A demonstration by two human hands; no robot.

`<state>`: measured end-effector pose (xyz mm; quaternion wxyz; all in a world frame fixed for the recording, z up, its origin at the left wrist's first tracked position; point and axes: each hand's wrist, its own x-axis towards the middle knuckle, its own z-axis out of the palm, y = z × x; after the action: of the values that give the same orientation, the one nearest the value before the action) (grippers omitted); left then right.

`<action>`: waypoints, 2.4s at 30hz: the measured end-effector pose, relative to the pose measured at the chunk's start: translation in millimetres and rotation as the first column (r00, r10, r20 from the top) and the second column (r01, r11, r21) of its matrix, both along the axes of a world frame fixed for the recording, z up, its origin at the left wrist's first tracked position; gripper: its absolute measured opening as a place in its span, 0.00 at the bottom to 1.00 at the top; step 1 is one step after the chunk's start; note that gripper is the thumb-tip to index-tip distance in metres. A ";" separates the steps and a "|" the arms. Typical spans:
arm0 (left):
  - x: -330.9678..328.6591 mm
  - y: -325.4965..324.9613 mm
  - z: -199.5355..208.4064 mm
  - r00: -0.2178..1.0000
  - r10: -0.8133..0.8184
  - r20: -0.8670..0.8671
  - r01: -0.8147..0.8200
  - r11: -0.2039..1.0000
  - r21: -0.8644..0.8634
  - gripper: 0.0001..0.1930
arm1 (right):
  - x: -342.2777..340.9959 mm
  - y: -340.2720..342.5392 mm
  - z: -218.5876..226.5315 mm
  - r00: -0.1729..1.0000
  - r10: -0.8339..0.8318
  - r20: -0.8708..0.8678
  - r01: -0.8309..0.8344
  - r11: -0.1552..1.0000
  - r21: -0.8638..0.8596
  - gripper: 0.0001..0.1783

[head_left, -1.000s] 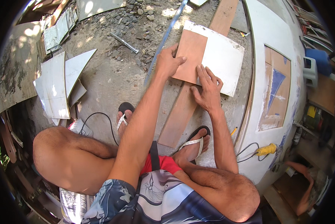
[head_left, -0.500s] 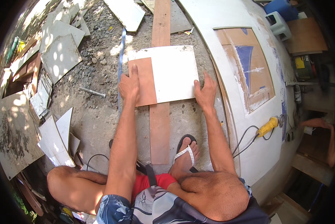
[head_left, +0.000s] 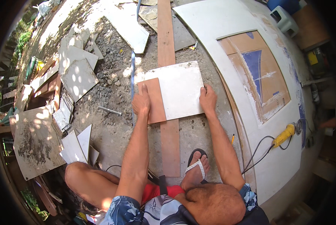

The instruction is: The person sits on the ground and uses a pencil to mark a line on a white tile, then uses a utility knife to score the tile along the marked line. The person then snaps the tile along the scored line to break it into two pieces.

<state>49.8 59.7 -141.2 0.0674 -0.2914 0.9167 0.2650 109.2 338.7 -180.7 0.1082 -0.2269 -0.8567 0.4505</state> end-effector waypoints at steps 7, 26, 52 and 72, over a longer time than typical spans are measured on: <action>8.1 4.2 5.7 1.000 0.015 0.027 -0.016 0.999 0.032 0.52 | 21.5 -4.9 -3.3 0.994 -0.099 -0.049 0.099 0.995 -0.001 0.18; 53.5 23.4 0.8 0.998 -0.046 -0.052 0.047 0.998 0.037 0.49 | 89.3 -2.7 -1.7 0.985 -0.171 0.035 0.157 0.955 0.252 0.21; 45.2 23.0 38.6 0.971 -0.236 -0.025 0.231 0.965 -0.127 0.31 | 130.6 -116.2 34.3 0.764 0.645 -0.013 -0.554 0.666 0.499 0.40; 45.3 27.0 5.5 0.964 -0.236 -0.121 0.219 0.966 -0.139 0.31 | 197.0 -10.7 33.1 0.999 0.032 0.012 -0.034 0.948 0.316 0.27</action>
<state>95.2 86.6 -135.7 0.0161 -0.1687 0.9613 0.2172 306.2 328.0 -147.7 0.1329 -0.1939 -0.9217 0.3086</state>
